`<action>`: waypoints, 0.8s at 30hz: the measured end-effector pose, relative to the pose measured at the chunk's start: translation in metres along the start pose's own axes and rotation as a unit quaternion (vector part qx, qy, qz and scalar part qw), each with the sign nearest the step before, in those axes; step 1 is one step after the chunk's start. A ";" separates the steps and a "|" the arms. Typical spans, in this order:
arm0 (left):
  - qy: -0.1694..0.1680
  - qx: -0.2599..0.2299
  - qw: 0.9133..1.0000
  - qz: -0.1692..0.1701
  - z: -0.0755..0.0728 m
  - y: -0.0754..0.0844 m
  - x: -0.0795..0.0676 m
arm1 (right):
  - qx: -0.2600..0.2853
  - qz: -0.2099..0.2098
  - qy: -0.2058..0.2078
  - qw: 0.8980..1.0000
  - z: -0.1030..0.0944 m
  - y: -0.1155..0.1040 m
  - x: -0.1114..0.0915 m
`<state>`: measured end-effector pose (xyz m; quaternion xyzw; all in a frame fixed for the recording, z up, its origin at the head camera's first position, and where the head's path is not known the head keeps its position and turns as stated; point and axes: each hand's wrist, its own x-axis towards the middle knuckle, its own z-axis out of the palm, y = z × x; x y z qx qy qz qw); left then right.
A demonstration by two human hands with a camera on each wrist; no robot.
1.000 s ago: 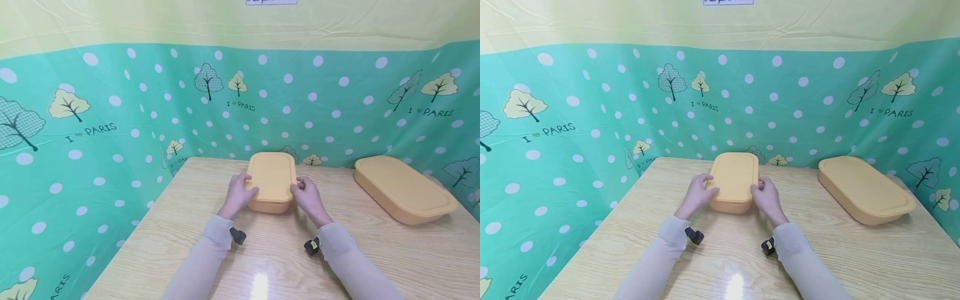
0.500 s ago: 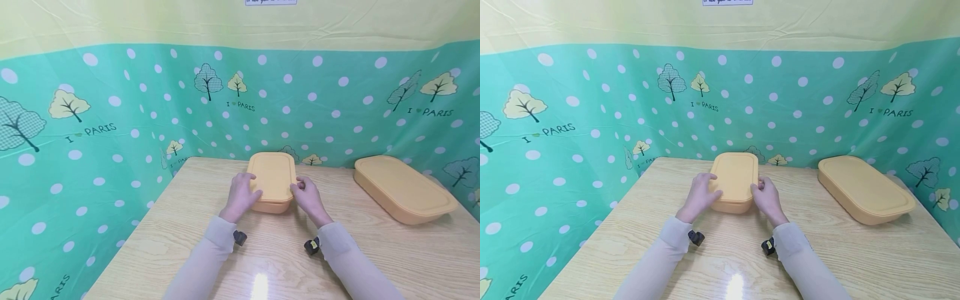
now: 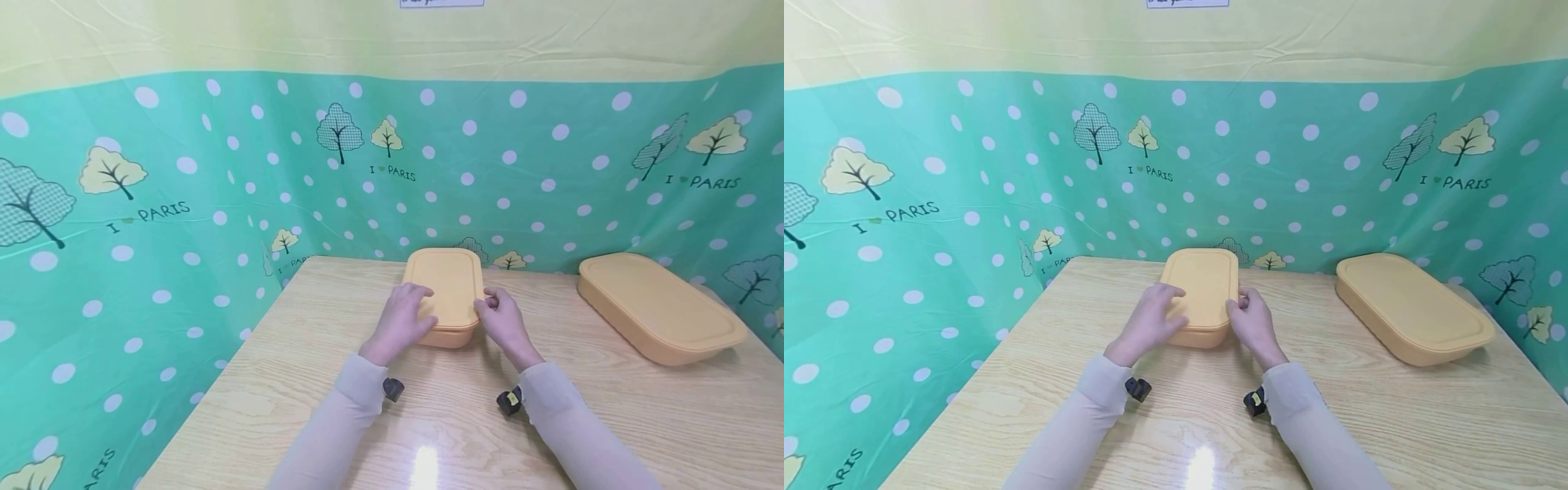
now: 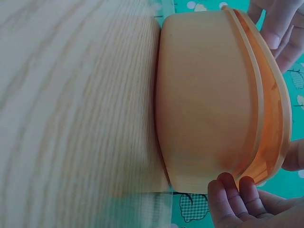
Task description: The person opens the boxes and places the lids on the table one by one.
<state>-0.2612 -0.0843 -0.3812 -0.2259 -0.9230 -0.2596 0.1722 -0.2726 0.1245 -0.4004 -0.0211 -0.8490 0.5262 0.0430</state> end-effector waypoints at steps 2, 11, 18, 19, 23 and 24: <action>-0.005 0.010 1.000 0.017 0.000 0.001 0.000 | 0.000 0.002 0.000 1.000 0.000 0.000 0.000; -0.038 0.025 0.998 0.054 0.000 0.006 0.000 | 0.003 -0.001 0.000 1.000 -0.001 0.001 0.000; -0.045 0.046 0.995 0.079 0.003 0.006 -0.001 | -0.003 0.001 0.003 1.000 0.000 0.001 0.000; -0.046 0.049 0.994 0.081 0.003 0.006 -0.001 | -0.005 0.000 0.003 1.000 0.000 0.001 -0.001; -0.045 0.058 0.993 0.088 0.004 0.007 -0.001 | -0.004 -0.002 0.004 1.000 0.000 0.001 -0.001; -0.045 0.062 0.993 0.091 0.004 0.008 -0.002 | -0.004 -0.002 0.004 1.000 0.000 0.001 -0.001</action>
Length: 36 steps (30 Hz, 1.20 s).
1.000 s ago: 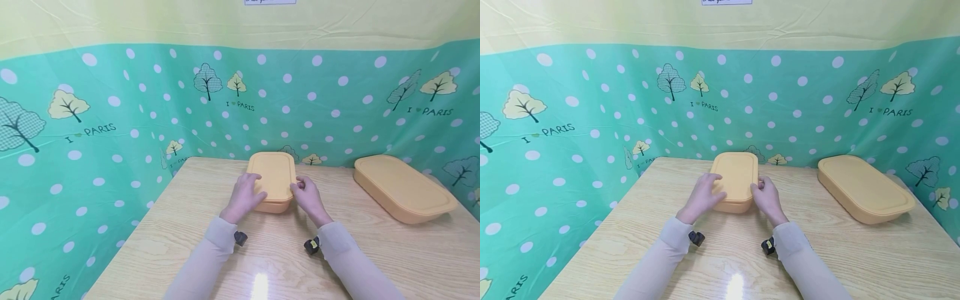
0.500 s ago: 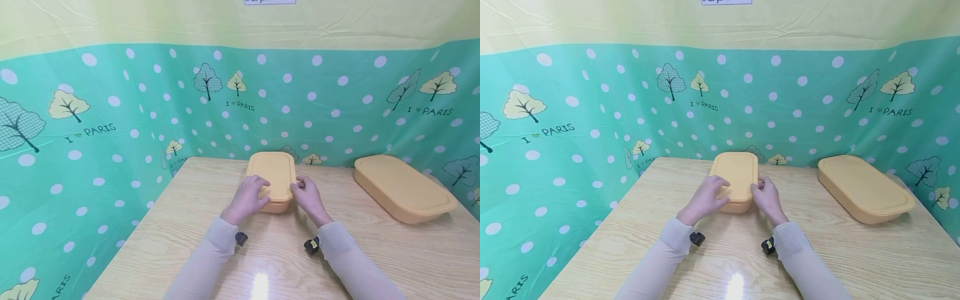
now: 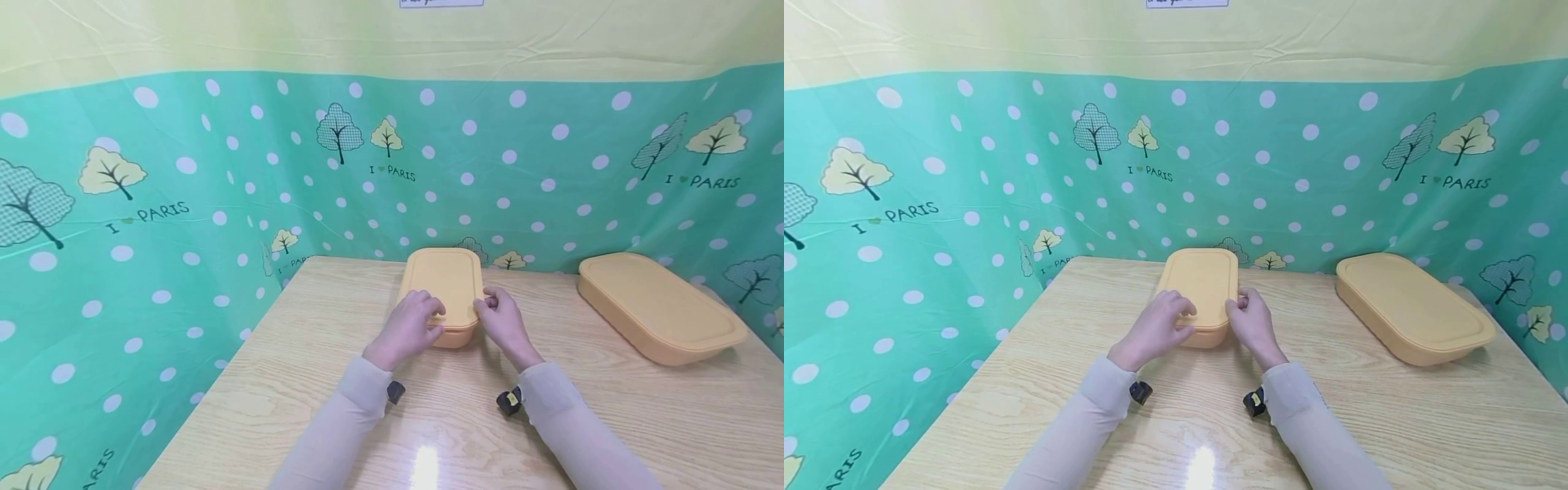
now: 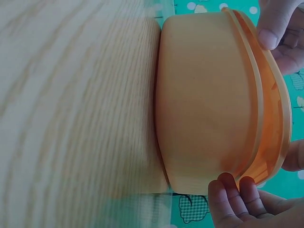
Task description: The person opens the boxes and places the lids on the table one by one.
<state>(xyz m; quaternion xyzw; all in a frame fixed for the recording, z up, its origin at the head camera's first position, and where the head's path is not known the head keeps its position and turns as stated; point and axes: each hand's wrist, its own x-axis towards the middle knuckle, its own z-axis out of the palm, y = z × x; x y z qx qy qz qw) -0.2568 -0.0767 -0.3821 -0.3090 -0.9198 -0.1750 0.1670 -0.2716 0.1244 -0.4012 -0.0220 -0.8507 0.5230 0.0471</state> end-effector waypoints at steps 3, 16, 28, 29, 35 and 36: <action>0.002 0.012 1.000 0.012 0.000 0.001 -0.001 | 0.002 0.001 -0.001 1.000 0.000 0.000 0.000; 0.016 0.043 0.998 0.044 0.005 0.003 -0.001 | 0.007 0.000 0.000 1.000 -0.001 -0.002 -0.001; 0.014 0.077 0.996 0.049 0.005 0.008 -0.001 | 0.006 0.002 -0.001 1.000 -0.002 -0.001 -0.001; 0.013 0.079 0.996 0.050 0.005 0.008 -0.001 | 0.007 0.003 -0.002 1.000 -0.001 -0.001 -0.001; 0.013 0.088 0.995 0.055 0.006 0.009 -0.001 | 0.010 0.002 0.001 1.000 -0.002 -0.002 -0.002; 0.013 0.089 0.994 0.056 0.006 0.009 0.000 | 0.010 0.002 0.001 1.000 -0.002 -0.002 -0.002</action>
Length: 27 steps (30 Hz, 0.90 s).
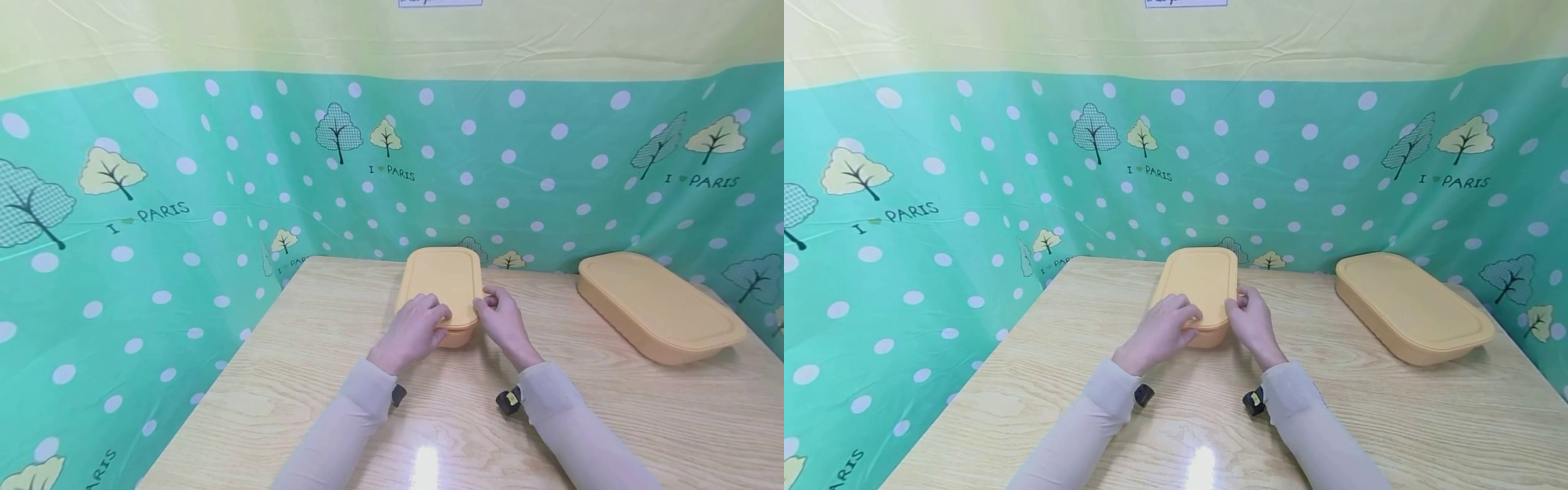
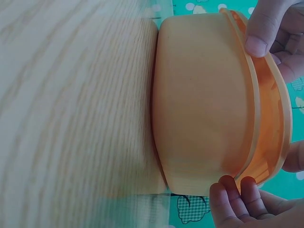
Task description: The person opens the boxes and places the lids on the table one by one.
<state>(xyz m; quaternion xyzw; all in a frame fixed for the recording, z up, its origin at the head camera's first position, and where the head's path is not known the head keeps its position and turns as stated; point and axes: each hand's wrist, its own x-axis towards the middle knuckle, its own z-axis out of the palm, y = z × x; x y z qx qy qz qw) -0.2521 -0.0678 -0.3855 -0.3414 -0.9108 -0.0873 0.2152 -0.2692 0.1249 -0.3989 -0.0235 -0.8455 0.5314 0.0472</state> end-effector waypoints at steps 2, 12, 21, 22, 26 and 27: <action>0.002 0.001 1.000 0.002 0.001 0.000 0.000 | -0.001 0.000 0.001 1.000 0.000 0.000 0.000; 0.003 -0.009 1.000 0.002 0.002 -0.001 0.000 | -0.001 -0.003 -0.003 1.000 0.000 0.001 0.000; -0.004 -0.010 1.000 -0.002 0.001 -0.001 0.000 | 0.004 -0.008 -0.003 1.000 0.001 0.002 0.002; -0.004 -0.010 1.000 -0.003 0.001 -0.001 0.000 | 0.004 -0.008 -0.002 1.000 0.000 0.002 0.002; -0.005 -0.007 1.000 -0.006 0.002 -0.001 0.000 | 0.002 -0.009 -0.001 1.000 0.000 0.002 0.002; -0.006 -0.006 1.000 -0.007 0.002 -0.001 0.000 | 0.001 -0.010 0.000 1.000 0.000 0.002 0.002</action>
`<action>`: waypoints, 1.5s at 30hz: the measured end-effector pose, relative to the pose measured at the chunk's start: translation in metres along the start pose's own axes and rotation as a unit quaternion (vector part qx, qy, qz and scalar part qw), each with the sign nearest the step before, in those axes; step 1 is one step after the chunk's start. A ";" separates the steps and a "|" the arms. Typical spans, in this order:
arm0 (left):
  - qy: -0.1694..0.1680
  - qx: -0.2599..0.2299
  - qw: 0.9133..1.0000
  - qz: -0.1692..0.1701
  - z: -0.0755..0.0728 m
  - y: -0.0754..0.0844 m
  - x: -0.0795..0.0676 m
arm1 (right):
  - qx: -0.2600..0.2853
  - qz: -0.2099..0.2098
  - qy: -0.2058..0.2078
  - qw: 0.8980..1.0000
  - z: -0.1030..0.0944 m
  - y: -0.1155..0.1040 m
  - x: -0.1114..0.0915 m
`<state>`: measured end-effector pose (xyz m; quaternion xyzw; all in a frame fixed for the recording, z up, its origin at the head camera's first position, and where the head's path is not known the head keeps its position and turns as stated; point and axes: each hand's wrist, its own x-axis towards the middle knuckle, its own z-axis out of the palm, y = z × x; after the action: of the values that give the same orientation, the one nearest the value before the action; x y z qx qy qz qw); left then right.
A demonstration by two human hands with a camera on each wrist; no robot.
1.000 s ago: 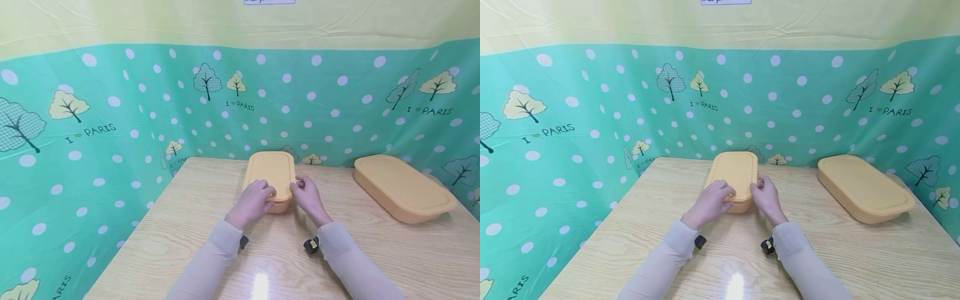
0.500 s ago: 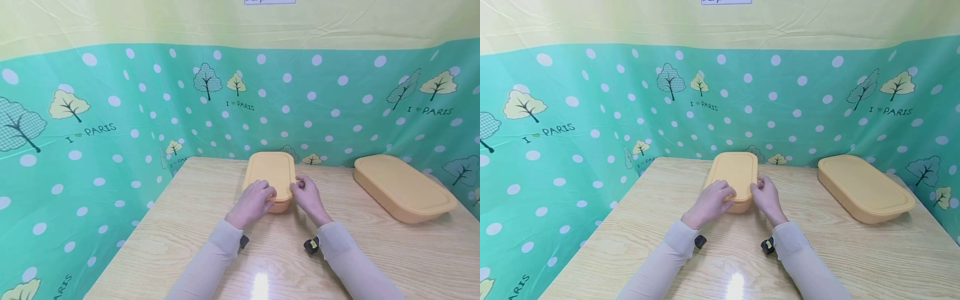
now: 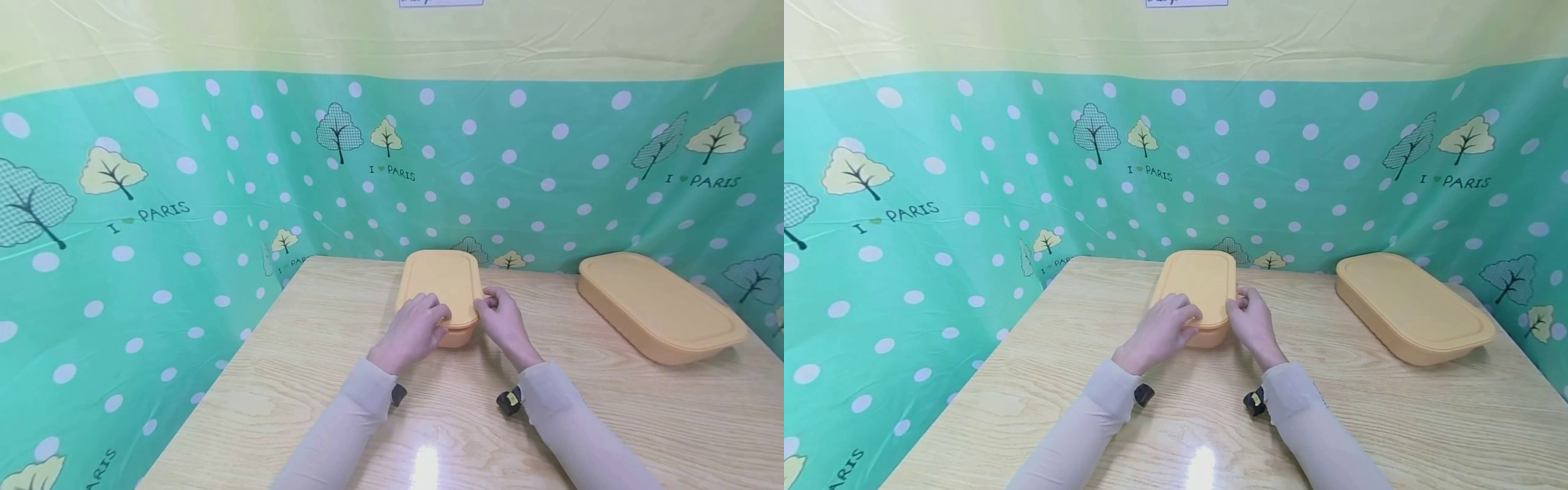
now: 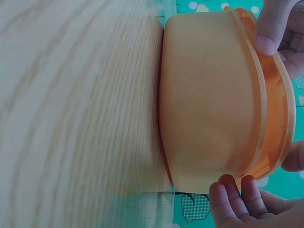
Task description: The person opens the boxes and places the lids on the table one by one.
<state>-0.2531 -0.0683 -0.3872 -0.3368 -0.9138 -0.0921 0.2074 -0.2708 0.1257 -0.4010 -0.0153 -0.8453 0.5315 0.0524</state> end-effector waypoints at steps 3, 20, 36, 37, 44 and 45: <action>-0.005 0.000 1.000 -0.004 0.000 0.000 0.000 | -0.002 -0.002 -0.002 1.000 0.000 0.000 0.000; -0.007 -0.008 1.000 -0.014 -0.002 -0.004 -0.001 | 0.025 0.023 -0.017 0.999 -0.002 0.000 0.000; 0.005 0.005 1.000 -0.024 -0.002 -0.008 -0.002 | 0.036 0.037 -0.027 0.998 -0.001 0.004 0.001; 0.005 0.005 1.000 -0.025 -0.002 -0.008 -0.002 | 0.036 0.038 -0.028 0.998 -0.001 0.004 0.001; -0.001 0.017 0.999 -0.036 -0.002 -0.009 -0.002 | 0.030 0.038 -0.040 0.998 0.000 0.005 0.002; -0.002 0.018 0.999 -0.037 -0.002 -0.009 -0.002 | 0.028 0.035 -0.042 0.998 0.000 0.005 0.002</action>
<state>-0.2575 -0.0771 -0.3863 -0.2994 -0.9275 -0.0828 0.2080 -0.2731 0.1277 -0.4051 -0.0211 -0.8302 0.5571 -0.0018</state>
